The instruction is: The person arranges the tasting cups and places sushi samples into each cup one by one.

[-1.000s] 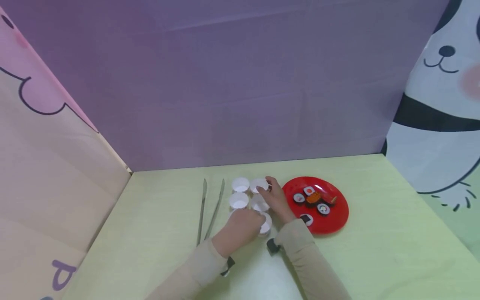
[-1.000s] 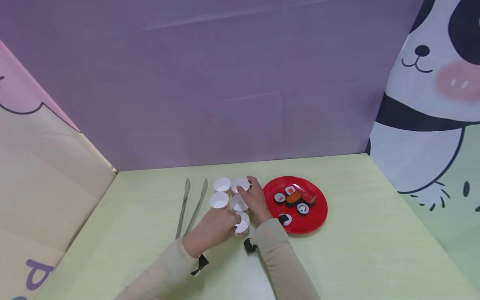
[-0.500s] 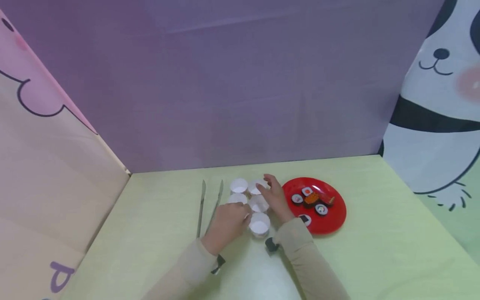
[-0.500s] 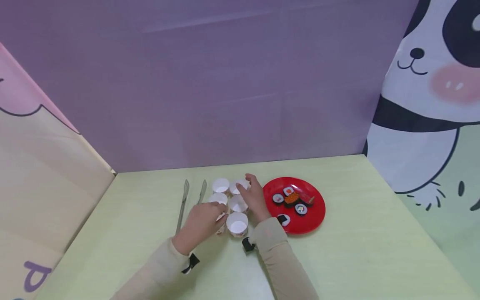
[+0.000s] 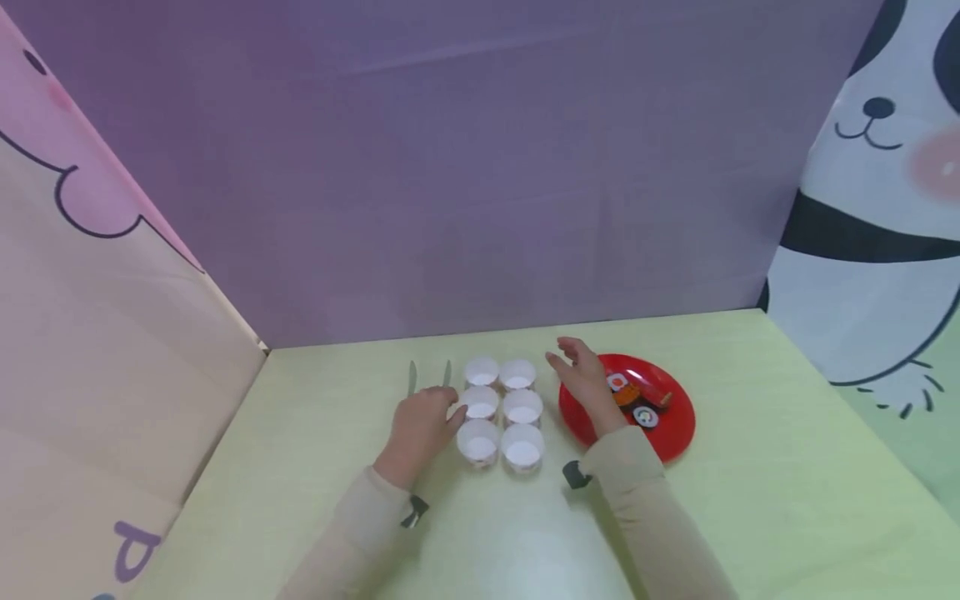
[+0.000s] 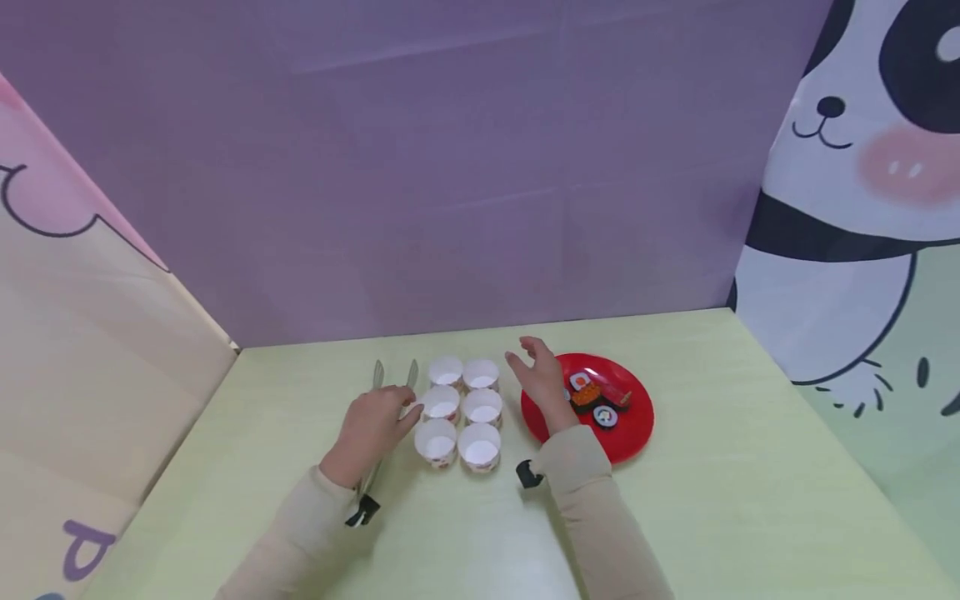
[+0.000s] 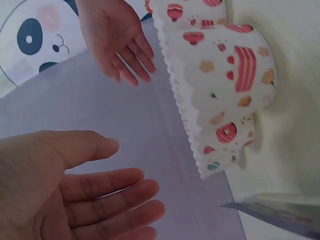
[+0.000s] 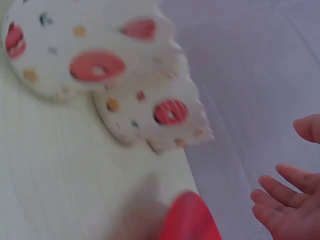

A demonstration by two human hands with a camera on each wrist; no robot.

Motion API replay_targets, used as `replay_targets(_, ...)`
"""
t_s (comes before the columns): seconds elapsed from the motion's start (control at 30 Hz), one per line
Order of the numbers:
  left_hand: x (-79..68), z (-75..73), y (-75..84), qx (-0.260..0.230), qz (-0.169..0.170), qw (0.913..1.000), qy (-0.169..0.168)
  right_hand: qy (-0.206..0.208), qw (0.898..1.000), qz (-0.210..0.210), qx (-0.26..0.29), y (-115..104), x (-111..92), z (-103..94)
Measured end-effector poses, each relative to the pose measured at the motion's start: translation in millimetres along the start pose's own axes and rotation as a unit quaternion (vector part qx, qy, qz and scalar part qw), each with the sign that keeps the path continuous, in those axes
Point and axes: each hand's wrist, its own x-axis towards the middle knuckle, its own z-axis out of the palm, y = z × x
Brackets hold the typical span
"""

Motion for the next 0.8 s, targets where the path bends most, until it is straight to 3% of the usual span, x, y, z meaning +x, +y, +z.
replay_targets(0.27, -2.8, -0.6, -12.6, -0.008, -0.032, 0.9995, -0.002, -0.002, 0.999, 0.043, -0.027, -3, -9, -38.5)
replay_targets(0.4, -6.8, -0.4, -19.0, -0.002, -0.066, 0.9978, -0.004, -0.001, 0.999, 0.024, -0.033, 2, -15, -60.3)
replay_targets(0.57, -8.3, -2.2, -27.1, 0.016, -0.108, 0.9932, -0.04, 0.012, 0.998, 0.019, -0.064, 8, -20, -81.7)
replay_targets(0.8, -14.3, -5.0, -35.6, 0.028, -0.137, 0.9859, -0.091, 0.008, 0.996, 0.038, -0.082, 17, -30, -105.0)
